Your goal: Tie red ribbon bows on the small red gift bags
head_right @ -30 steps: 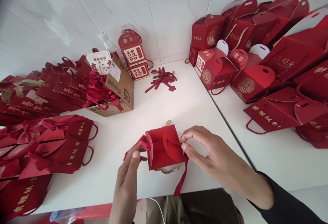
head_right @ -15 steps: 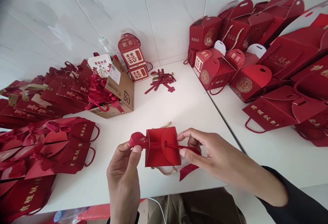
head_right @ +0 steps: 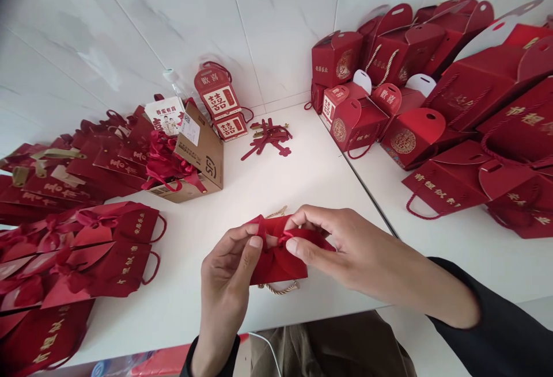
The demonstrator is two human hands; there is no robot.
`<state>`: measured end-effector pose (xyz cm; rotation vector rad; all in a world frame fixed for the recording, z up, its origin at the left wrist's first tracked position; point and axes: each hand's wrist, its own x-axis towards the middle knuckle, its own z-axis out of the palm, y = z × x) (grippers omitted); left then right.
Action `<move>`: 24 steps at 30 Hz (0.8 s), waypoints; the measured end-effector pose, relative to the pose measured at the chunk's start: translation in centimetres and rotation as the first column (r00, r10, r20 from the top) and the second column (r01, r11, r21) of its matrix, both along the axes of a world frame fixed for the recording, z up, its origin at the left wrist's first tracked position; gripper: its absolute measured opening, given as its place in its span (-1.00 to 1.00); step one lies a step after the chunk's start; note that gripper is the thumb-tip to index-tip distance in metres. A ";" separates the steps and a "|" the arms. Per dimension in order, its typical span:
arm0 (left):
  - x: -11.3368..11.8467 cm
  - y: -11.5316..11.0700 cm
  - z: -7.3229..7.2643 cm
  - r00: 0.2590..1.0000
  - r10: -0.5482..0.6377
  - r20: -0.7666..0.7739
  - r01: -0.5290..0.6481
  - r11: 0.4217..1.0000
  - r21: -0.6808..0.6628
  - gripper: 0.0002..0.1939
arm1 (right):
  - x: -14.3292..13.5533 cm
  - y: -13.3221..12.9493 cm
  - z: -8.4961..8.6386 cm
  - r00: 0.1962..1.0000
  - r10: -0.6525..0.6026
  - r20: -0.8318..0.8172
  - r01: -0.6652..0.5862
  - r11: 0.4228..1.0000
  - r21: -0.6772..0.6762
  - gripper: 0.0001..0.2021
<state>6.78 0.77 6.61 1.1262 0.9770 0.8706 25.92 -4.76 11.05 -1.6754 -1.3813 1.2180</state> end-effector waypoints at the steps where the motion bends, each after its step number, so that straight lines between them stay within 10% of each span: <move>1: -0.1 0.1 -0.1 1.000 -0.020 -0.009 0.020 1.000 0.022 -0.74 | 0.0 0.2 0.2 1.000 -0.010 0.009 0.010 0.999 0.038 -0.77; 6: -0.2 0.4 0.0 0.980 -0.148 -0.133 0.173 0.963 0.205 -0.72 | -0.3 1.2 2.3 1.000 0.004 0.018 -0.007 0.981 0.196 -0.81; 12: 0.4 0.2 0.5 0.981 -0.142 -0.135 0.168 0.964 0.205 -0.77 | -1.6 3.6 4.8 0.946 0.322 0.038 -0.311 0.871 0.381 -0.67; 16: 0.1 0.2 0.4 0.989 0.008 -0.150 0.016 0.988 0.154 -0.56 | -0.6 4.6 2.8 0.944 0.264 0.198 -0.320 0.881 0.349 -0.53; 24: -0.1 0.2 0.6 0.995 -0.090 -0.042 0.094 0.991 0.097 -0.62 | 1.0 3.2 0.4 0.873 0.287 0.394 -0.403 0.879 0.254 -0.80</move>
